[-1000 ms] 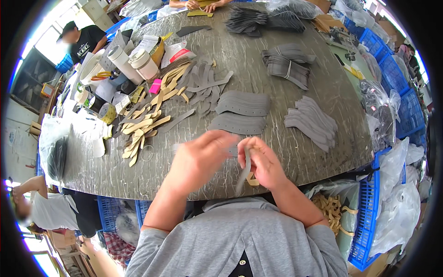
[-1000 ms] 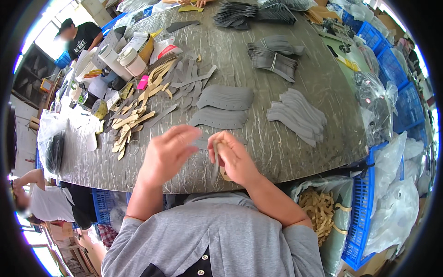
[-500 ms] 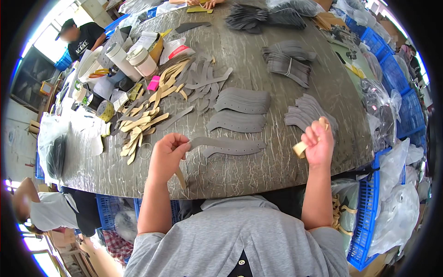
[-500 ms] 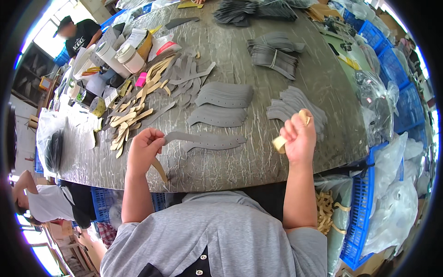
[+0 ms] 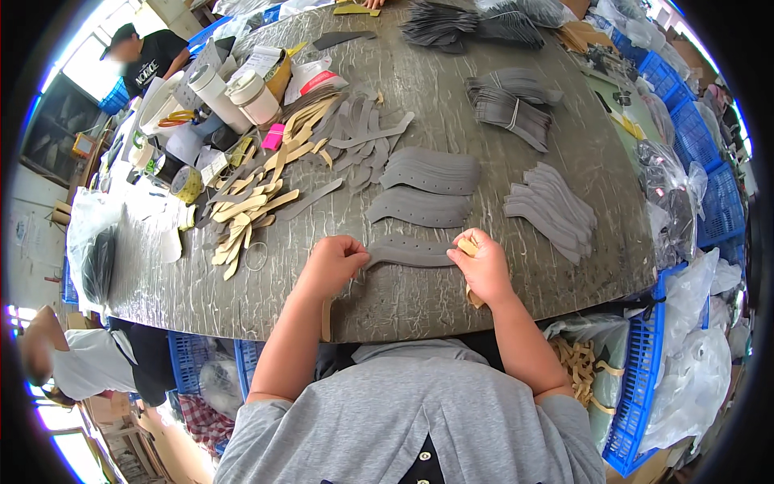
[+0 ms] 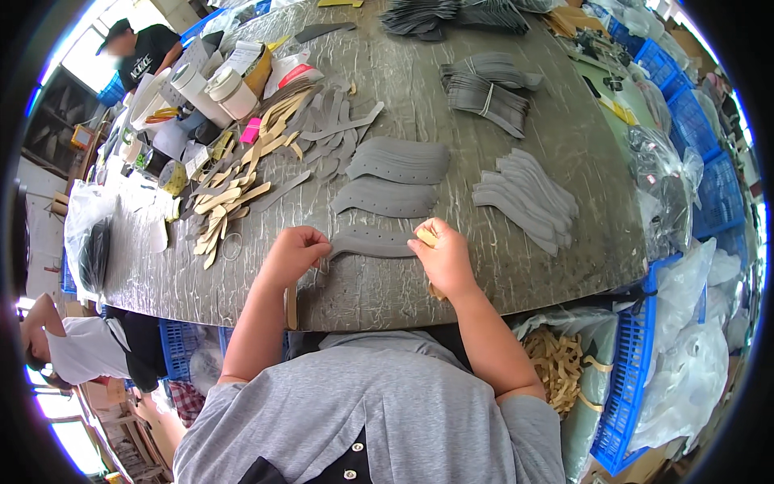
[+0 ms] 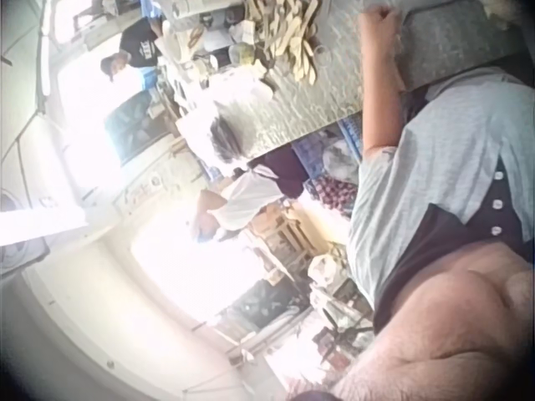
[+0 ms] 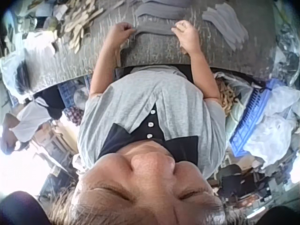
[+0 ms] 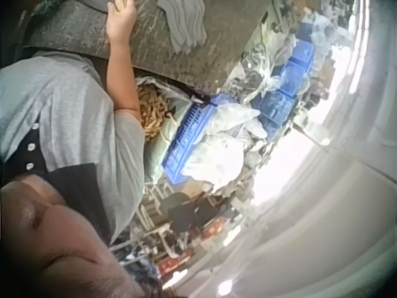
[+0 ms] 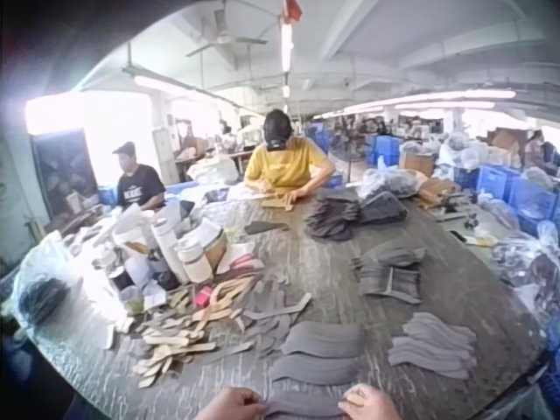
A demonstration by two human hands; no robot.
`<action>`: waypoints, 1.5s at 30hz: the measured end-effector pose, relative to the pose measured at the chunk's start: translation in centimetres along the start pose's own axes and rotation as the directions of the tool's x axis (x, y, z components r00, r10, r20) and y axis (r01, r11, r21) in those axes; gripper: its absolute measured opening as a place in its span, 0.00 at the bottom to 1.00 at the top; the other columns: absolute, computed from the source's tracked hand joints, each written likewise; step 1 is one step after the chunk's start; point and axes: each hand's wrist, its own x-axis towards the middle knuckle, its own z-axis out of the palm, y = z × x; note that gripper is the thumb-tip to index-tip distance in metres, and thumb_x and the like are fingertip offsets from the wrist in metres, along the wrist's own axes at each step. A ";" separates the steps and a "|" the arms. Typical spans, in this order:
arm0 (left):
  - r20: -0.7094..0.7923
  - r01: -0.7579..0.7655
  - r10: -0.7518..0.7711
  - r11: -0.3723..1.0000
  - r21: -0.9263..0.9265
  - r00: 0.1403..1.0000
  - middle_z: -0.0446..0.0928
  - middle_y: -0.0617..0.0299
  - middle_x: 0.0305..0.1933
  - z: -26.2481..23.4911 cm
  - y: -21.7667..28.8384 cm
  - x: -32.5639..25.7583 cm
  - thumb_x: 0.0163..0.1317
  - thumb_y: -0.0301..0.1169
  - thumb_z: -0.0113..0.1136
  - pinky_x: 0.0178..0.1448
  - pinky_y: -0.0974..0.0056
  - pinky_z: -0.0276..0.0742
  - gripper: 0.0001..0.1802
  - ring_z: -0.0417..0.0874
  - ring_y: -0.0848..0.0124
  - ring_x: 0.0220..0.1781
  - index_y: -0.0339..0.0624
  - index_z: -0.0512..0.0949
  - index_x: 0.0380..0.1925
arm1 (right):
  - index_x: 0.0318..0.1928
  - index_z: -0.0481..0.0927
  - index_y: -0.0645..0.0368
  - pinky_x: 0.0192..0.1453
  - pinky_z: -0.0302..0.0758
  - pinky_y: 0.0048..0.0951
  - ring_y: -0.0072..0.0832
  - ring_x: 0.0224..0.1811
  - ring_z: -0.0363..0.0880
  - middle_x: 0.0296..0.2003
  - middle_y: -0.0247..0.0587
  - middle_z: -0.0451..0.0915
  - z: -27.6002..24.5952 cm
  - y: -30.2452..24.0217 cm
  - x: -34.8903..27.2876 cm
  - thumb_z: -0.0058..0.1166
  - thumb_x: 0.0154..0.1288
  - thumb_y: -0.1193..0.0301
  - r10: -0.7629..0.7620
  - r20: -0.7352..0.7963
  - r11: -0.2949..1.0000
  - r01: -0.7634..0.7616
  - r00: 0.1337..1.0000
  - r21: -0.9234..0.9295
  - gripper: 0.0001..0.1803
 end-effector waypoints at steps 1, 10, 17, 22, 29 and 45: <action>-0.008 0.013 -0.013 1.000 0.012 1.000 0.79 0.65 0.23 0.1 -0.5 0.2 0.56 0.27 0.64 0.29 0.70 0.72 0.06 0.77 0.78 0.23 0.35 0.82 0.30 | 0.36 0.76 0.61 0.30 0.69 0.23 0.15 0.26 0.70 0.23 0.32 0.74 0.2 0.2 0.2 0.64 0.58 0.77 0.006 -0.018 1.000 -0.007 1.000 -0.027 0.09; -0.017 0.019 -0.018 0.996 0.082 1.000 0.80 0.64 0.23 0.3 0.1 0.1 0.56 0.28 0.64 0.27 0.70 0.73 0.07 0.78 0.78 0.22 0.35 0.82 0.31 | 0.36 0.76 0.64 0.36 0.75 0.32 0.33 0.28 0.80 0.27 0.48 0.81 1.1 -0.7 0.4 0.63 0.56 0.77 -0.104 -0.091 0.972 0.082 0.990 -0.220 0.10; -0.019 -0.024 0.027 0.991 0.131 0.999 0.80 0.63 0.23 0.4 -0.8 0.5 0.56 0.28 0.64 0.30 0.68 0.74 0.07 0.78 0.77 0.23 0.35 0.81 0.31 | 0.36 0.75 0.64 0.37 0.76 0.35 0.41 0.31 0.83 0.28 0.50 0.82 1.5 -0.5 0.5 0.64 0.56 0.76 -0.145 -0.110 0.950 0.107 0.983 -0.294 0.10; -0.024 -0.039 0.044 0.987 0.154 0.999 0.80 0.63 0.23 0.4 -1.1 0.7 0.55 0.28 0.63 0.30 0.68 0.74 0.07 0.78 0.77 0.23 0.34 0.81 0.30 | 0.35 0.75 0.63 0.37 0.77 0.37 0.44 0.32 0.83 0.28 0.50 0.82 1.7 -0.4 0.5 0.65 0.56 0.76 -0.148 -0.112 0.938 0.104 0.983 -0.329 0.10; -0.050 -0.075 0.087 0.977 0.198 0.995 0.79 0.62 0.22 0.5 -1.2 0.7 0.54 0.28 0.63 0.30 0.67 0.74 0.08 0.78 0.75 0.23 0.34 0.81 0.30 | 0.35 0.76 0.61 0.36 0.77 0.39 0.45 0.33 0.82 0.28 0.50 0.82 2.0 0.0 0.5 0.65 0.56 0.74 -0.175 -0.129 0.914 0.112 0.976 -0.391 0.10; -0.089 -0.147 0.203 0.895 0.420 0.975 0.81 0.47 0.27 1.2 -0.9 0.9 0.54 0.31 0.61 0.39 0.57 0.78 0.10 0.84 0.54 0.31 0.35 0.82 0.31 | 0.56 0.81 0.45 0.25 0.74 0.38 0.35 0.22 0.77 0.30 0.39 0.71 4.5 0.1 -3.4 0.58 0.60 0.69 -0.399 0.263 0.451 0.438 0.878 -0.778 0.21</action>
